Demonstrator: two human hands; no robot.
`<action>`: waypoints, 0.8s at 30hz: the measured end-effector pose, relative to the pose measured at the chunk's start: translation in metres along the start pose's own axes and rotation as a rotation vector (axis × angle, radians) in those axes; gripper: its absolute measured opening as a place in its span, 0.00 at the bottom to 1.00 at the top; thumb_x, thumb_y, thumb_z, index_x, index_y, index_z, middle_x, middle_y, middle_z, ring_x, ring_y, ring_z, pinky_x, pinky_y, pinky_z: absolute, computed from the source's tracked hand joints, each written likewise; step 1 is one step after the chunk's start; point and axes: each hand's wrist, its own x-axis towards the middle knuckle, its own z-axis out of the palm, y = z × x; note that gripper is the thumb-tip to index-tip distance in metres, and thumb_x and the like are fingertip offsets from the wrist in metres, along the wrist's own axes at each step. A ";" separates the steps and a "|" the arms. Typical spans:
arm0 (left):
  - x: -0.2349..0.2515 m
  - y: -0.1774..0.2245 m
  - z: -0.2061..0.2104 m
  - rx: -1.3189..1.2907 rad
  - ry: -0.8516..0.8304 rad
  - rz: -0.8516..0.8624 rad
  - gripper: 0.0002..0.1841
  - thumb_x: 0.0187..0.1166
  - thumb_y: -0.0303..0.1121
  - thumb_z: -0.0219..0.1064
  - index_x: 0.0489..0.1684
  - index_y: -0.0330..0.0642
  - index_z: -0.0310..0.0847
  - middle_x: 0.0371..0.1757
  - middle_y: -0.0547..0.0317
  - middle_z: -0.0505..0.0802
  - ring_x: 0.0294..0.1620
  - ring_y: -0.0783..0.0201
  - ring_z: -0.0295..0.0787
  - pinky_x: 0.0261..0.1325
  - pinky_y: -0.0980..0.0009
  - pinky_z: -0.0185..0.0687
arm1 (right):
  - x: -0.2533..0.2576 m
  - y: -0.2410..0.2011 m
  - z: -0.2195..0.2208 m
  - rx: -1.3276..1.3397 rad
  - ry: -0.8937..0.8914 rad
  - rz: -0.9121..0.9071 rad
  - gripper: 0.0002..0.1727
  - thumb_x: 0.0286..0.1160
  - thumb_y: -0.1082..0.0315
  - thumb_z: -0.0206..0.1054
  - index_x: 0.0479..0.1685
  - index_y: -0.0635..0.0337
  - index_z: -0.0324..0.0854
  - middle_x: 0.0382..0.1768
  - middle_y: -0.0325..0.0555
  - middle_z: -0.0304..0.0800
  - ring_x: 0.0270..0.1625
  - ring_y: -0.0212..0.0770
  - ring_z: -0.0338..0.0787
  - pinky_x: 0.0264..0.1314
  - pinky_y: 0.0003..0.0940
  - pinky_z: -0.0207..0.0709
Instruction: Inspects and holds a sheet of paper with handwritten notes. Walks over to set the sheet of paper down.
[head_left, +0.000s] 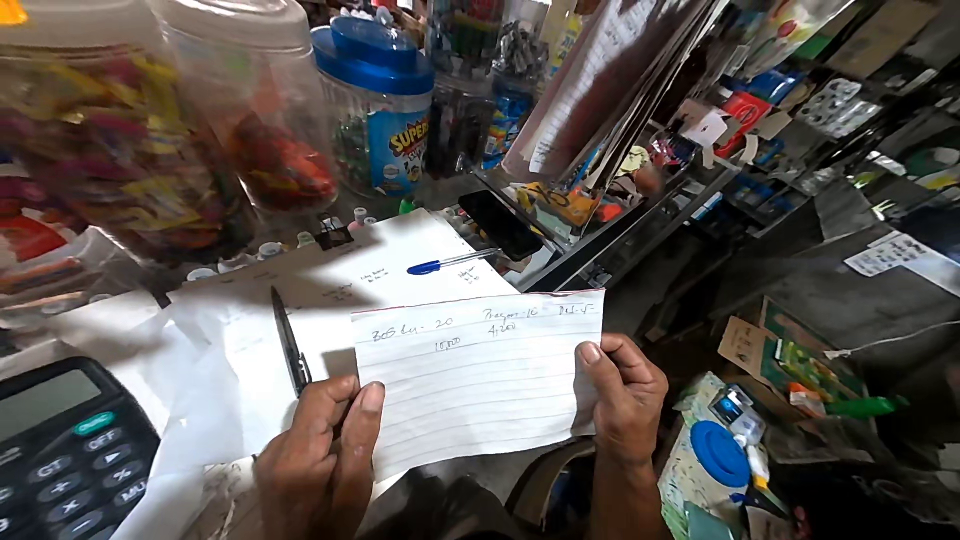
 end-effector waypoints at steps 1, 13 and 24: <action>0.000 0.000 0.000 0.000 0.002 -0.002 0.17 0.91 0.42 0.54 0.41 0.37 0.79 0.21 0.71 0.80 0.17 0.88 0.71 0.21 0.88 0.68 | 0.000 0.000 0.000 0.001 -0.002 0.000 0.07 0.80 0.76 0.64 0.39 0.64 0.88 0.30 0.33 0.92 0.31 0.23 0.90 0.36 0.19 0.87; 0.001 0.001 0.001 0.001 0.008 0.009 0.18 0.91 0.44 0.55 0.41 0.37 0.79 0.21 0.73 0.79 0.18 0.90 0.69 0.21 0.90 0.65 | 0.003 0.003 0.001 -0.003 -0.014 -0.001 0.07 0.80 0.76 0.63 0.39 0.64 0.88 0.30 0.33 0.92 0.31 0.23 0.90 0.37 0.19 0.87; 0.001 -0.002 0.001 0.004 0.004 0.025 0.18 0.91 0.44 0.55 0.41 0.37 0.79 0.20 0.72 0.79 0.17 0.89 0.69 0.20 0.90 0.66 | 0.003 0.002 0.001 -0.004 -0.010 -0.004 0.07 0.80 0.76 0.63 0.38 0.64 0.88 0.29 0.33 0.92 0.30 0.24 0.90 0.36 0.19 0.87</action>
